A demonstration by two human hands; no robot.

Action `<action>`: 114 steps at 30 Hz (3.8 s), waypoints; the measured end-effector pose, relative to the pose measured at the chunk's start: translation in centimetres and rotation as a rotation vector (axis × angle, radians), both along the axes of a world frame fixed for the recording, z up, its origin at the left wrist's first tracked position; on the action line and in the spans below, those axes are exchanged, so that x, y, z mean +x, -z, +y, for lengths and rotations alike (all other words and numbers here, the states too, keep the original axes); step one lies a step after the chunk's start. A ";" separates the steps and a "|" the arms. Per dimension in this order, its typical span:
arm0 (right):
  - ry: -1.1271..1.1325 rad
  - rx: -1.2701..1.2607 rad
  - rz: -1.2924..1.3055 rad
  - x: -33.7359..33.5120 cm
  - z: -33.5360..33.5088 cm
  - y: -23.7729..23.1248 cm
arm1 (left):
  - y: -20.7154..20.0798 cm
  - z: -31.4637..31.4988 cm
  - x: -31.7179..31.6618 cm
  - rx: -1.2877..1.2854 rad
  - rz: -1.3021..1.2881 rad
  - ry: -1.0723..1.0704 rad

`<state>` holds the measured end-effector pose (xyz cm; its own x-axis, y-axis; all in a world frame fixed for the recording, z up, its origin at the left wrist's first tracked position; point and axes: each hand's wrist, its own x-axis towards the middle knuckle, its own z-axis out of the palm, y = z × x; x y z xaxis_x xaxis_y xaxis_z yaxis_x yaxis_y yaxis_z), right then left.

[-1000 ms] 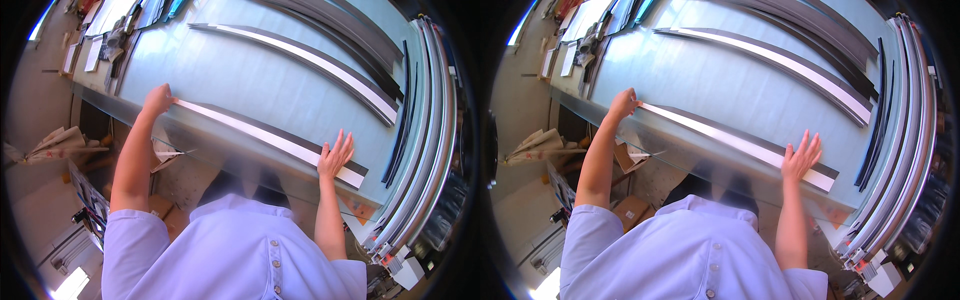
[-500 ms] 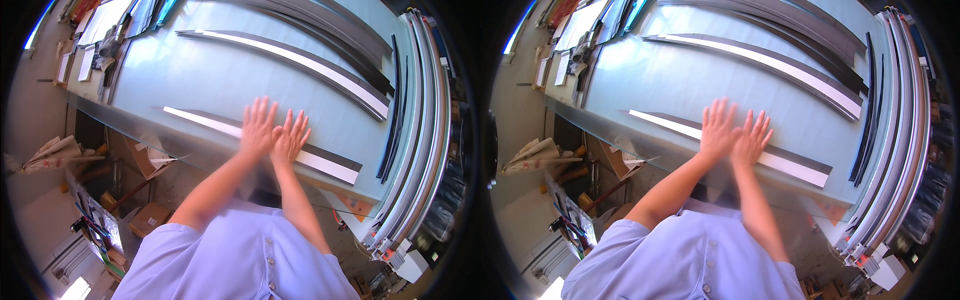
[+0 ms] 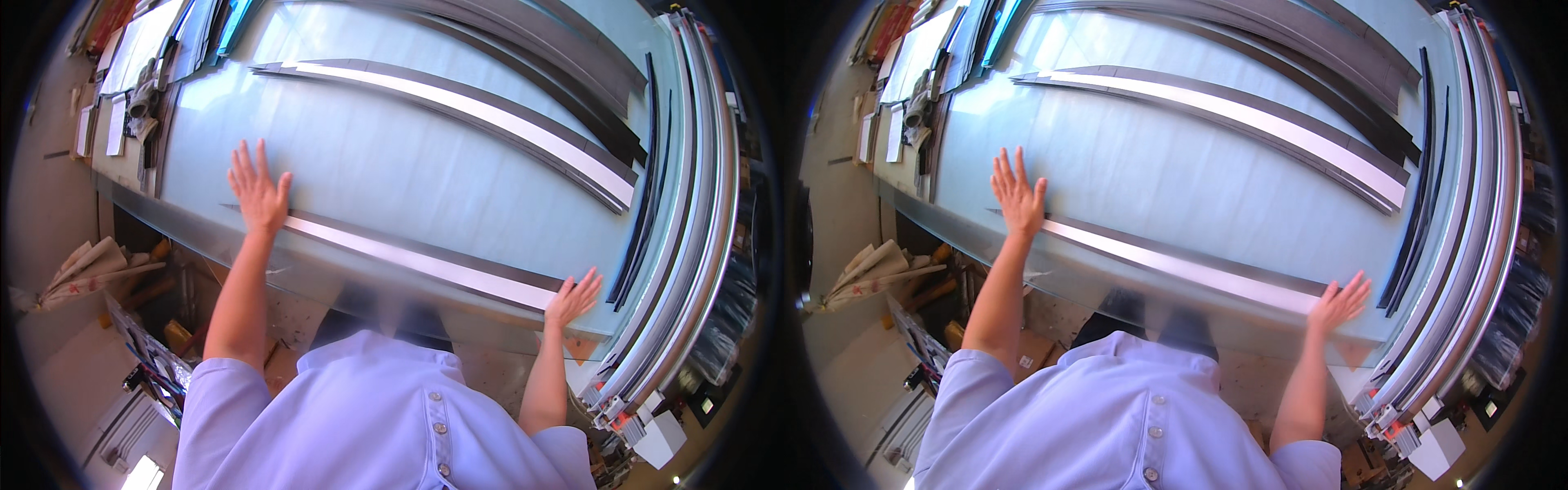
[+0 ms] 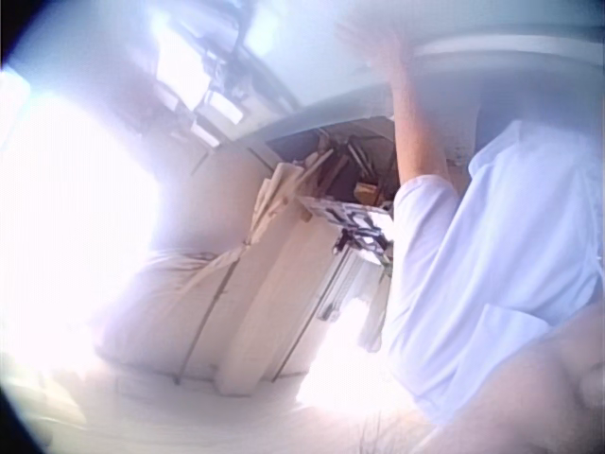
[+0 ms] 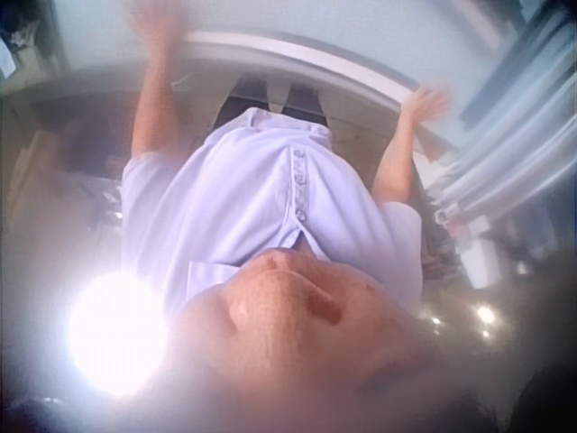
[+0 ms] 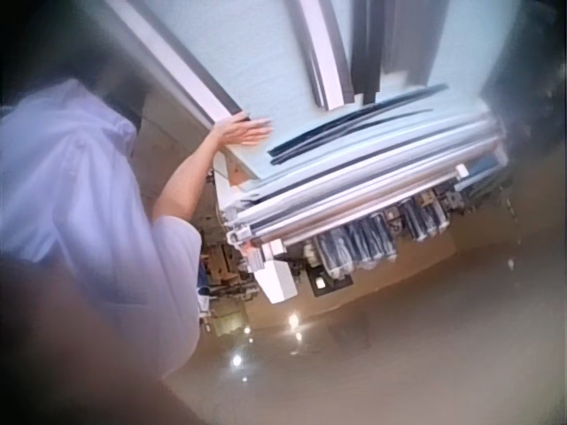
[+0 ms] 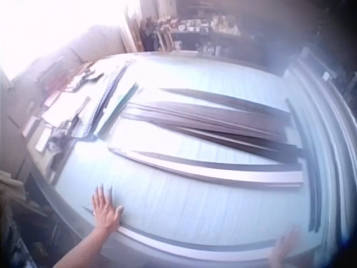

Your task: The person sorts long strips on a light table, puts on protective gloves, carries a flat panel across the workshop to a workbench, measures it with a ruler, and then places the panel into a machine for processing.

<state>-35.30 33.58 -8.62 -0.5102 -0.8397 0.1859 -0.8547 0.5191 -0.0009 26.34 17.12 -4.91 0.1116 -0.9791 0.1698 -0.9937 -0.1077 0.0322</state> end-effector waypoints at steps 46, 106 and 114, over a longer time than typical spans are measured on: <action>-0.870 -0.183 -0.482 5.3 -17.6 -8.5 | -5.3 -6.3 -24.4 0.039 0.518 0.805; -0.907 0.331 -0.245 -0.6 -26.0 -8.9 | -6.0 -16.6 -29.6 0.391 0.030 0.819; -0.801 0.453 -0.325 0.0 -26.1 -10.6 | -6.0 -17.0 -30.3 0.378 0.033 0.821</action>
<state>-35.28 7.44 2.03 0.2738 -0.9173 -0.2890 -0.9479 -0.2065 -0.2425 -3.99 0.15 1.11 -0.6477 -0.7426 -0.1703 -0.7617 0.6258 0.1679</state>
